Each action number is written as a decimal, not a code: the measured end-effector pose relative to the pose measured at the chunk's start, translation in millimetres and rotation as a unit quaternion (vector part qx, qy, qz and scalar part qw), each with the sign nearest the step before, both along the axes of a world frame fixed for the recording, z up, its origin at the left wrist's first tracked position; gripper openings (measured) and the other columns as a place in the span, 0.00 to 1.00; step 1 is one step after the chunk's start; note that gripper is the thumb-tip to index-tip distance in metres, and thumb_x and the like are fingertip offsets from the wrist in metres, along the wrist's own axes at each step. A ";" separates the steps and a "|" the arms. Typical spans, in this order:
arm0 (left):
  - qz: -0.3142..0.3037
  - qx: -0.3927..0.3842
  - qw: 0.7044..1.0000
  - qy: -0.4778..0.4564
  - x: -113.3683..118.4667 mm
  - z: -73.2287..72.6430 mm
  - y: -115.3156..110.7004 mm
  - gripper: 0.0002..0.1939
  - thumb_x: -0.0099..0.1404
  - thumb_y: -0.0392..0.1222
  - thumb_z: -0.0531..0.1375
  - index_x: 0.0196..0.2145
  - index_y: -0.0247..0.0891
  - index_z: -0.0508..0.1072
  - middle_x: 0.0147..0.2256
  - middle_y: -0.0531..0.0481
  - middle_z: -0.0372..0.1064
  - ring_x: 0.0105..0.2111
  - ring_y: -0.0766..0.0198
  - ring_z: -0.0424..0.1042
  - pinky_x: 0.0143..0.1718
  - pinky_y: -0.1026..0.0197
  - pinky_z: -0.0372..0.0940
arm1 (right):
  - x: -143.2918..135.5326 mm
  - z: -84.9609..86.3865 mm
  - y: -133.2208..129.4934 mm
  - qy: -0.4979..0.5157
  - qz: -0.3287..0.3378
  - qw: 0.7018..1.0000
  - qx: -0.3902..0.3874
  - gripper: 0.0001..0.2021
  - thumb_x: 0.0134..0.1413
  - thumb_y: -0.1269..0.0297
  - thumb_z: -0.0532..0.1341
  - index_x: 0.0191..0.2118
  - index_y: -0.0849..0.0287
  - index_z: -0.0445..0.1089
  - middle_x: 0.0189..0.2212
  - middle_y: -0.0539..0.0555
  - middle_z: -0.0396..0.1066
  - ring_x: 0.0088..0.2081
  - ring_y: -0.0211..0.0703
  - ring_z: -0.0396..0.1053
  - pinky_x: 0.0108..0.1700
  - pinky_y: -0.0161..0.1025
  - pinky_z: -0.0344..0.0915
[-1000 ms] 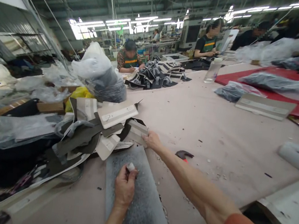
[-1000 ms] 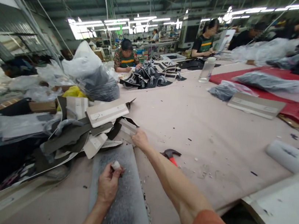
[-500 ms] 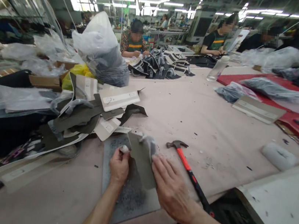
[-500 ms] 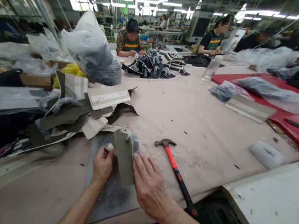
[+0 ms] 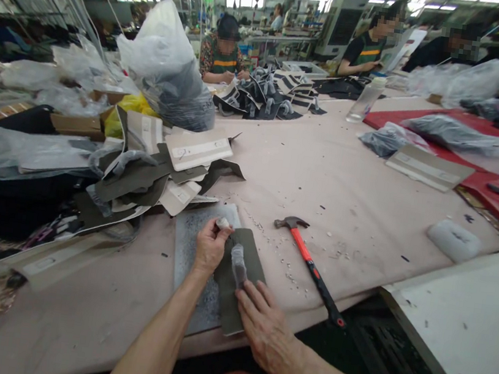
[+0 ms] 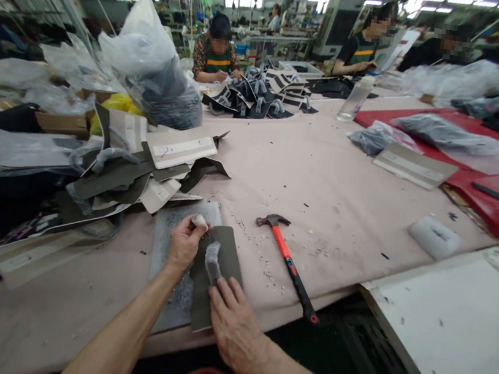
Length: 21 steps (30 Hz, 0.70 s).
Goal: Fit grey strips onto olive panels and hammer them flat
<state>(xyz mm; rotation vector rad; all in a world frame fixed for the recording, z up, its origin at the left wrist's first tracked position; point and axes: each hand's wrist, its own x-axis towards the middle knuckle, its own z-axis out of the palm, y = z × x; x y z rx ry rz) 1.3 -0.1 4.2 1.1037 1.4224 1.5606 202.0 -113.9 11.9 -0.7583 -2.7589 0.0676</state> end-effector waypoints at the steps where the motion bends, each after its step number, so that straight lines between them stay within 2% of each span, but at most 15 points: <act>1: -0.020 -0.005 1.000 -0.007 1.8 -0.6 2.2 0.14 0.60 0.47 0.65 0.40 0.36 0.73 0.34 0.47 0.77 0.34 0.60 0.78 0.39 0.60 0.71 | 0.5 0.6 -1.2 0.001 0.004 1.000 -0.002 0.23 0.58 0.66 0.56 0.57 0.70 0.69 0.59 0.64 0.66 0.65 0.64 0.54 0.66 0.61 0.51; 4: -0.047 -0.024 0.998 -0.024 3.3 -5.3 4.5 0.14 0.61 0.49 0.64 0.39 0.37 0.73 0.35 0.47 0.78 0.35 0.58 0.79 0.40 0.59 0.72 | 3.1 9.3 -2.5 0.030 0.002 0.999 -0.036 0.21 0.59 0.65 0.57 0.57 0.68 0.68 0.58 0.63 0.67 0.64 0.62 0.55 0.66 0.59 0.52; 7: -0.048 -0.034 0.998 -0.032 1.0 -10.2 3.6 0.14 0.62 0.50 0.63 0.40 0.37 0.72 0.36 0.47 0.78 0.35 0.58 0.79 0.40 0.58 0.72 | 7.5 25.6 6.3 0.104 -0.001 0.987 -0.121 0.21 0.60 0.55 0.60 0.53 0.64 0.69 0.54 0.63 0.70 0.59 0.58 0.63 0.63 0.59 0.56; 9: -0.049 -0.040 0.998 -0.029 -0.3 -12.3 3.5 0.14 0.62 0.50 0.63 0.40 0.38 0.72 0.36 0.48 0.78 0.36 0.57 0.79 0.40 0.58 0.72 | 7.9 35.7 20.2 0.178 -0.050 0.970 -0.156 0.19 0.60 0.53 0.60 0.51 0.61 0.68 0.51 0.62 0.70 0.54 0.55 0.67 0.59 0.57 0.62; 12: -0.048 -0.049 0.997 -0.029 -0.7 -12.9 4.6 0.14 0.62 0.50 0.63 0.40 0.38 0.72 0.36 0.48 0.77 0.36 0.57 0.79 0.40 0.58 0.72 | -2.1 43.1 47.7 0.261 -0.180 0.930 -0.187 0.17 0.60 0.58 0.60 0.52 0.59 0.65 0.51 0.62 0.68 0.52 0.52 0.67 0.54 0.52 0.66; 14: -0.048 -0.054 0.997 -0.036 -0.5 -11.7 5.2 0.14 0.62 0.51 0.63 0.40 0.38 0.72 0.36 0.48 0.77 0.36 0.57 0.79 0.41 0.57 0.72 | -15.6 41.7 62.8 0.259 -0.218 0.911 -0.234 0.24 0.56 0.58 0.63 0.56 0.59 0.62 0.50 0.62 0.68 0.51 0.52 0.67 0.52 0.51 0.67; 16: -0.049 -0.058 0.996 -0.040 -0.3 -9.6 5.4 0.14 0.62 0.50 0.63 0.40 0.38 0.72 0.36 0.48 0.78 0.36 0.57 0.79 0.41 0.57 0.72 | -30.5 36.0 70.3 0.228 -0.223 0.911 -0.262 0.28 0.52 0.58 0.66 0.57 0.59 0.62 0.48 0.60 0.68 0.48 0.52 0.68 0.51 0.51 0.68; 21: -0.053 -0.054 0.997 -0.028 1.2 -5.2 4.6 0.14 0.62 0.49 0.63 0.41 0.38 0.72 0.36 0.48 0.78 0.37 0.58 0.79 0.42 0.58 0.72 | -50.3 15.5 62.6 0.196 -0.245 0.929 -0.198 0.25 0.53 0.62 0.64 0.55 0.63 0.63 0.49 0.64 0.67 0.51 0.56 0.64 0.52 0.54 0.65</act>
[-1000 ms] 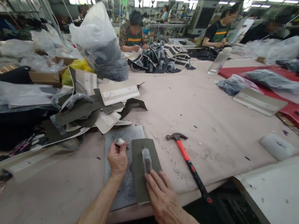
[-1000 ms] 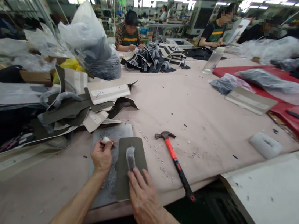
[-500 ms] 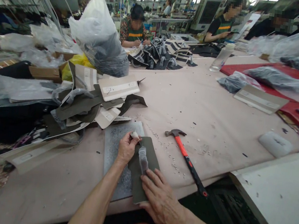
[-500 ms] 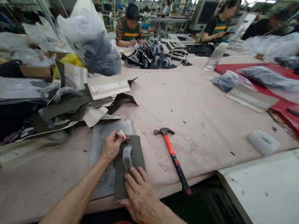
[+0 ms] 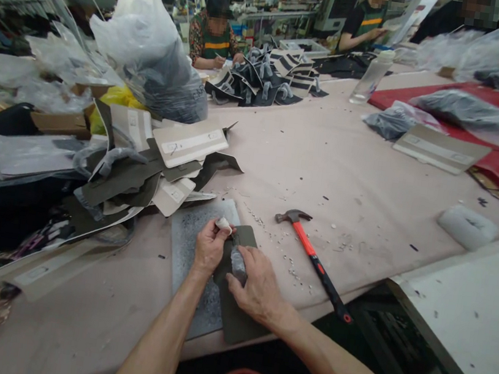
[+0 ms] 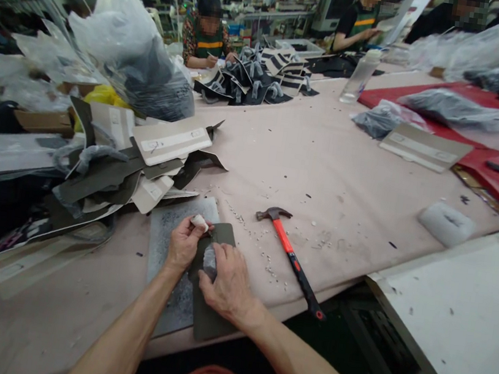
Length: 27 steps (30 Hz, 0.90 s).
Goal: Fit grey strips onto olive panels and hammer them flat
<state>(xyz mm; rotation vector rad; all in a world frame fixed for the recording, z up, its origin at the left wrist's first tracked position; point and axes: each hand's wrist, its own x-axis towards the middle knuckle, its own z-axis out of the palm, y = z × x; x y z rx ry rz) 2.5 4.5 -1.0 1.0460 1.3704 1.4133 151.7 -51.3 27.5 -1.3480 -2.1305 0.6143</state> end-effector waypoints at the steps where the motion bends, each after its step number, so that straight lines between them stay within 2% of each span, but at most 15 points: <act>1: -0.001 0.001 1.000 0.004 0.5 0.6 -0.1 0.14 0.62 0.49 0.63 0.41 0.38 0.72 0.36 0.48 0.78 0.37 0.58 0.79 0.42 0.58 0.72 | -0.3 -3.1 -2.2 0.000 0.000 1.000 0.010 0.24 0.53 0.62 0.63 0.55 0.64 0.63 0.49 0.64 0.67 0.51 0.57 0.64 0.52 0.55 0.64; 5: -0.007 0.008 1.000 0.025 1.5 1.8 -0.2 0.13 0.63 0.49 0.63 0.40 0.38 0.73 0.36 0.48 0.78 0.37 0.59 0.78 0.43 0.60 0.71 | 2.2 -9.0 -5.4 0.002 0.004 1.000 0.030 0.23 0.56 0.61 0.61 0.56 0.65 0.62 0.50 0.66 0.67 0.52 0.58 0.63 0.52 0.55 0.64; 10: -0.012 0.004 0.999 0.033 1.4 2.7 -0.1 0.14 0.63 0.51 0.63 0.40 0.38 0.73 0.36 0.48 0.78 0.37 0.60 0.78 0.42 0.60 0.71 | 3.7 -7.7 -4.1 0.005 0.009 0.999 0.034 0.23 0.56 0.60 0.61 0.56 0.64 0.63 0.50 0.65 0.67 0.51 0.56 0.64 0.52 0.54 0.64; 18: -0.011 0.012 0.997 0.074 1.8 3.8 -1.4 0.11 0.64 0.47 0.61 0.40 0.38 0.73 0.36 0.48 0.79 0.37 0.59 0.77 0.42 0.60 0.70 | 2.7 -11.3 -5.8 0.005 0.003 1.000 0.026 0.25 0.57 0.59 0.61 0.57 0.66 0.63 0.52 0.67 0.66 0.53 0.58 0.63 0.54 0.54 0.62; 21: -0.011 0.022 0.993 0.118 2.9 1.6 -1.5 0.09 0.65 0.45 0.60 0.41 0.39 0.73 0.36 0.48 0.78 0.37 0.59 0.77 0.43 0.59 0.69 | 4.4 -6.5 -4.9 0.012 0.010 1.000 0.008 0.26 0.57 0.57 0.62 0.57 0.66 0.63 0.51 0.67 0.66 0.53 0.58 0.63 0.54 0.55 0.63; 25: -0.006 0.037 0.983 0.177 6.4 1.1 -3.1 0.09 0.63 0.42 0.61 0.42 0.39 0.74 0.36 0.48 0.78 0.37 0.58 0.76 0.43 0.59 0.68 | 27.2 4.8 6.4 0.078 0.081 0.993 -0.026 0.24 0.61 0.53 0.59 0.58 0.61 0.63 0.51 0.62 0.68 0.51 0.52 0.66 0.53 0.51 0.65; 27: -0.004 0.039 0.981 0.188 8.5 1.9 -4.1 0.09 0.63 0.41 0.61 0.42 0.40 0.74 0.35 0.49 0.78 0.36 0.58 0.76 0.42 0.60 0.68 | 51.1 6.2 15.5 0.086 0.046 0.995 0.001 0.22 0.63 0.54 0.57 0.57 0.60 0.63 0.51 0.61 0.68 0.53 0.51 0.66 0.55 0.49 0.64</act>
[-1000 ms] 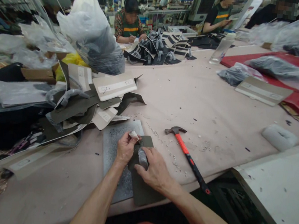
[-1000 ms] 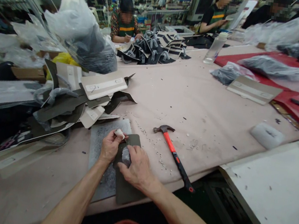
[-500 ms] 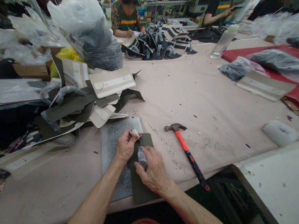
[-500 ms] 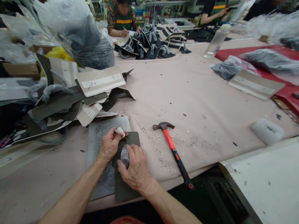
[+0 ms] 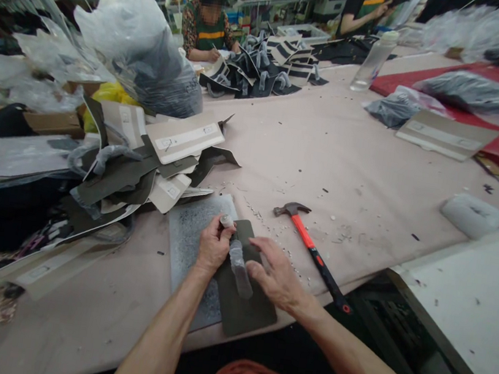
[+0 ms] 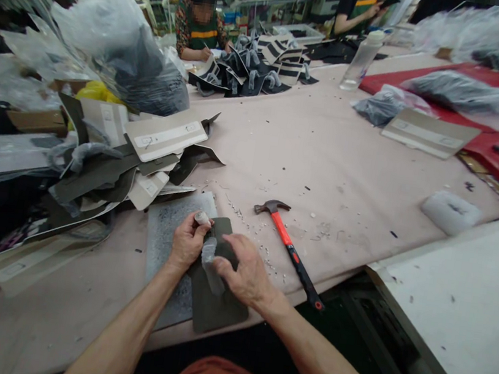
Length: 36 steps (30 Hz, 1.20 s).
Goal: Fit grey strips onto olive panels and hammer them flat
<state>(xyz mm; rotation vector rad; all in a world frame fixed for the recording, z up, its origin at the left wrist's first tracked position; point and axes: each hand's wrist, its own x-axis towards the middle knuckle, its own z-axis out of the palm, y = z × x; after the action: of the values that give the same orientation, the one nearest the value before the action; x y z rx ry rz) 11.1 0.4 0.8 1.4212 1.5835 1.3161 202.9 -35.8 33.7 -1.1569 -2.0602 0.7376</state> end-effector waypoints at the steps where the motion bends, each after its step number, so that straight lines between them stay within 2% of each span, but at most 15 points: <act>1: 0.002 0.000 1.000 0.006 1.0 0.3 -0.4 0.09 0.63 0.41 0.61 0.41 0.40 0.74 0.35 0.49 0.77 0.36 0.58 0.76 0.41 0.60 0.68 | 14.3 -1.2 4.5 -0.024 -0.047 0.998 0.019 0.21 0.62 0.55 0.57 0.56 0.60 0.63 0.51 0.62 0.68 0.53 0.52 0.65 0.56 0.50 0.63; 4: 0.008 0.005 0.999 0.035 3.2 0.4 -1.1 0.08 0.62 0.41 0.62 0.40 0.40 0.74 0.35 0.49 0.77 0.36 0.58 0.75 0.40 0.60 0.67 | 59.1 -10.9 14.8 -0.192 -0.178 0.965 0.033 0.20 0.59 0.58 0.61 0.52 0.64 0.65 0.49 0.67 0.67 0.51 0.59 0.65 0.53 0.53 0.62; 8: 0.004 0.013 0.999 0.039 4.1 -0.6 -1.4 0.09 0.61 0.40 0.63 0.41 0.41 0.75 0.36 0.49 0.78 0.36 0.57 0.76 0.41 0.59 0.67 | 98.2 -20.5 19.0 -0.307 -0.226 0.921 -0.085 0.12 0.57 0.62 0.59 0.44 0.63 0.67 0.39 0.64 0.69 0.39 0.52 0.67 0.40 0.45 0.62; 11: -0.012 0.013 0.999 0.036 3.1 0.8 -1.2 0.10 0.62 0.38 0.62 0.42 0.41 0.75 0.36 0.49 0.79 0.37 0.57 0.76 0.42 0.59 0.67 | 103.8 -12.3 21.2 -0.143 -0.232 0.919 -0.284 0.05 0.53 0.66 0.58 0.36 0.60 0.65 0.29 0.54 0.65 0.30 0.44 0.64 0.33 0.40 0.60; 14: -0.033 0.012 0.999 0.027 1.1 4.2 -0.7 0.09 0.62 0.38 0.60 0.41 0.41 0.75 0.37 0.49 0.79 0.38 0.57 0.76 0.42 0.59 0.68 | 95.3 5.7 23.8 0.095 -0.163 0.856 -0.482 0.05 0.52 0.64 0.57 0.33 0.57 0.60 0.24 0.47 0.60 0.23 0.36 0.59 0.27 0.36 0.61; 16: -0.046 0.013 0.999 0.019 -0.2 6.2 -0.5 0.08 0.63 0.37 0.59 0.41 0.41 0.75 0.37 0.49 0.79 0.38 0.57 0.76 0.42 0.59 0.68 | 84.6 19.5 23.8 0.181 -0.145 0.806 -0.544 0.06 0.53 0.62 0.56 0.33 0.56 0.57 0.23 0.45 0.57 0.19 0.32 0.54 0.21 0.32 0.57; 18: -0.056 0.018 0.998 0.017 -0.8 6.8 -0.7 0.08 0.63 0.37 0.59 0.40 0.41 0.75 0.37 0.49 0.79 0.38 0.57 0.76 0.42 0.58 0.68 | 71.9 34.5 21.9 0.219 -0.158 0.786 -0.557 0.07 0.55 0.60 0.55 0.33 0.55 0.56 0.21 0.42 0.53 0.17 0.30 0.48 0.17 0.29 0.50; 19: -0.059 0.020 0.998 0.021 -0.8 6.5 -0.9 0.08 0.63 0.37 0.59 0.40 0.41 0.75 0.37 0.49 0.79 0.38 0.57 0.76 0.42 0.58 0.68 | 65.4 42.6 20.3 0.225 -0.162 0.794 -0.541 0.09 0.57 0.57 0.55 0.34 0.55 0.56 0.21 0.41 0.52 0.16 0.30 0.47 0.16 0.28 0.48; 21: -0.066 0.024 0.997 0.033 -0.4 4.8 -1.6 0.09 0.63 0.37 0.59 0.41 0.41 0.76 0.37 0.49 0.79 0.38 0.58 0.76 0.42 0.59 0.68 | 53.6 59.6 16.8 0.198 -0.149 0.854 -0.457 0.14 0.61 0.49 0.52 0.35 0.55 0.58 0.19 0.41 0.52 0.15 0.31 0.48 0.15 0.29 0.48; 23: -0.070 0.027 0.996 0.045 0.0 2.7 -2.3 0.10 0.63 0.37 0.59 0.42 0.42 0.75 0.38 0.49 0.78 0.38 0.58 0.76 0.42 0.59 0.68 | 45.6 74.6 14.2 0.127 -0.121 0.932 -0.317 0.17 0.63 0.45 0.49 0.35 0.55 0.59 0.19 0.42 0.54 0.16 0.32 0.51 0.17 0.30 0.49; 25: -0.072 0.031 0.995 0.056 0.1 1.1 -2.8 0.11 0.63 0.38 0.59 0.43 0.42 0.75 0.38 0.49 0.78 0.37 0.59 0.76 0.41 0.59 0.68 | 42.4 83.6 13.2 0.014 -0.092 0.982 -0.162 0.18 0.65 0.47 0.48 0.32 0.55 0.59 0.19 0.45 0.55 0.18 0.33 0.52 0.20 0.32 0.47; 27: -0.070 0.037 0.995 0.063 -0.2 0.6 -3.0 0.10 0.63 0.38 0.59 0.43 0.42 0.75 0.36 0.49 0.78 0.36 0.59 0.75 0.40 0.59 0.68 | 43.3 86.2 14.3 -0.115 -0.061 0.990 -0.046 0.16 0.66 0.52 0.48 0.30 0.56 0.58 0.18 0.46 0.56 0.19 0.34 0.49 0.22 0.35 0.43; 30: -0.065 0.034 0.995 0.067 -0.7 0.8 -2.7 0.08 0.62 0.38 0.59 0.39 0.41 0.76 0.31 0.50 0.76 0.31 0.60 0.74 0.37 0.60 0.67 | 47.7 89.9 18.3 -0.244 0.015 0.970 0.001 0.12 0.65 0.57 0.51 0.31 0.56 0.60 0.17 0.46 0.55 0.17 0.34 0.45 0.23 0.38 0.38; 33: -0.068 0.032 0.995 0.061 -0.7 1.1 -2.3 0.08 0.63 0.38 0.59 0.40 0.40 0.76 0.34 0.50 0.77 0.33 0.60 0.74 0.38 0.60 0.67 | 47.8 106.3 19.8 -0.232 0.011 0.973 0.016 0.13 0.66 0.56 0.50 0.31 0.55 0.59 0.17 0.46 0.56 0.18 0.34 0.46 0.24 0.37 0.39; 36: -0.073 0.036 0.995 0.058 -0.4 1.0 -2.5 0.09 0.64 0.39 0.59 0.42 0.41 0.76 0.37 0.49 0.77 0.37 0.60 0.75 0.41 0.60 0.67 | 42.2 118.4 16.1 -0.134 -0.097 0.985 0.051 0.15 0.68 0.54 0.45 0.33 0.54 0.57 0.18 0.47 0.57 0.19 0.36 0.52 0.25 0.36 0.45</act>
<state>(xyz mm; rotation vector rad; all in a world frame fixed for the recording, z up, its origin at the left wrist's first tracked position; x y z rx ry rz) 10.7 -2.1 1.8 1.6525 1.4861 1.2354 245.1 -19.7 152.1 -1.4380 -2.1316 0.3959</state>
